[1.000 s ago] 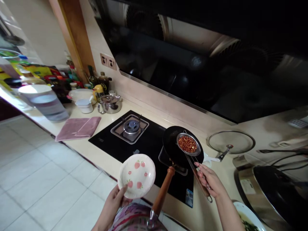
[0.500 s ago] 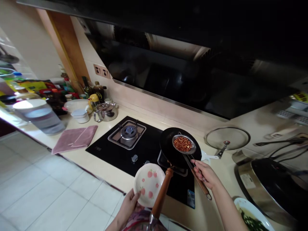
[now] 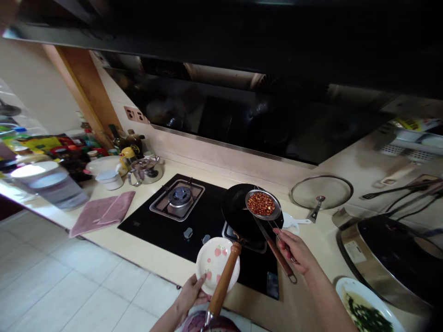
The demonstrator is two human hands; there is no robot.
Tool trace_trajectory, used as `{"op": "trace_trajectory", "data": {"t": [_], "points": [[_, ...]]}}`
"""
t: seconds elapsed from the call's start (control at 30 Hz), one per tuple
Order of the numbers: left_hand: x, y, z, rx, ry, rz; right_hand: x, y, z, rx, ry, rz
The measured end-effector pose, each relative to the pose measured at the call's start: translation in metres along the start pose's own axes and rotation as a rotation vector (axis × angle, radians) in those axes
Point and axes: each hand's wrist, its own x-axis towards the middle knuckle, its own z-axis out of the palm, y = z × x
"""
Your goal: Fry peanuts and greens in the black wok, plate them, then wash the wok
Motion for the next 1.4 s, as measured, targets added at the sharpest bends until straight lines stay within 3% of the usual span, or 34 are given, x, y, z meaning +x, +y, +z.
{"op": "trace_trajectory", "data": {"t": [0.1,0.2,0.27,0.3,0.37,0.43,0.53,0.57,0.63,0.7,0.8,1.0,1.17,1.4], "points": [[-0.009,0.022,-0.009,0.117,0.035,0.029,-0.002,-0.001,-0.006,0.011,-0.022,-0.01],[-0.032,0.058,-0.012,0.226,0.257,0.32,-0.004,-0.004,-0.012,0.028,-0.037,-0.002],[-0.055,0.079,0.003,0.232,0.339,0.585,-0.005,-0.007,-0.014,0.037,-0.045,0.0],[-0.066,0.085,0.019,0.211,0.271,0.601,-0.006,-0.008,-0.015,0.041,-0.048,-0.003],[-0.082,0.085,0.063,0.198,-0.096,0.45,-0.006,-0.01,-0.016,0.044,-0.057,-0.013],[-0.084,0.071,0.117,0.2,-0.425,0.165,-0.006,-0.01,-0.016,0.046,-0.068,-0.021],[-0.064,0.047,0.189,0.026,-0.561,-0.236,-0.006,-0.008,-0.019,0.051,-0.086,-0.026],[-0.056,0.043,0.205,-0.096,-0.55,-0.285,-0.006,-0.007,-0.02,0.05,-0.089,-0.026],[-0.043,0.043,0.222,-0.224,-0.532,-0.232,-0.007,-0.005,-0.023,0.049,-0.096,-0.033],[-0.04,0.051,0.221,-0.273,-0.504,-0.146,-0.007,-0.003,-0.026,0.057,-0.099,-0.04],[-0.047,0.067,0.198,-0.247,-0.424,-0.062,-0.006,0.0,-0.029,0.081,-0.083,-0.049],[-0.06,0.095,0.147,0.139,-0.153,0.181,0.001,0.005,-0.025,0.135,-0.086,-0.04],[-0.06,0.103,0.125,0.239,-0.115,0.177,0.007,0.008,-0.02,0.202,-0.115,-0.035],[-0.064,0.111,0.115,0.159,-0.182,0.143,0.006,0.017,-0.009,0.22,-0.108,-0.005]]}}
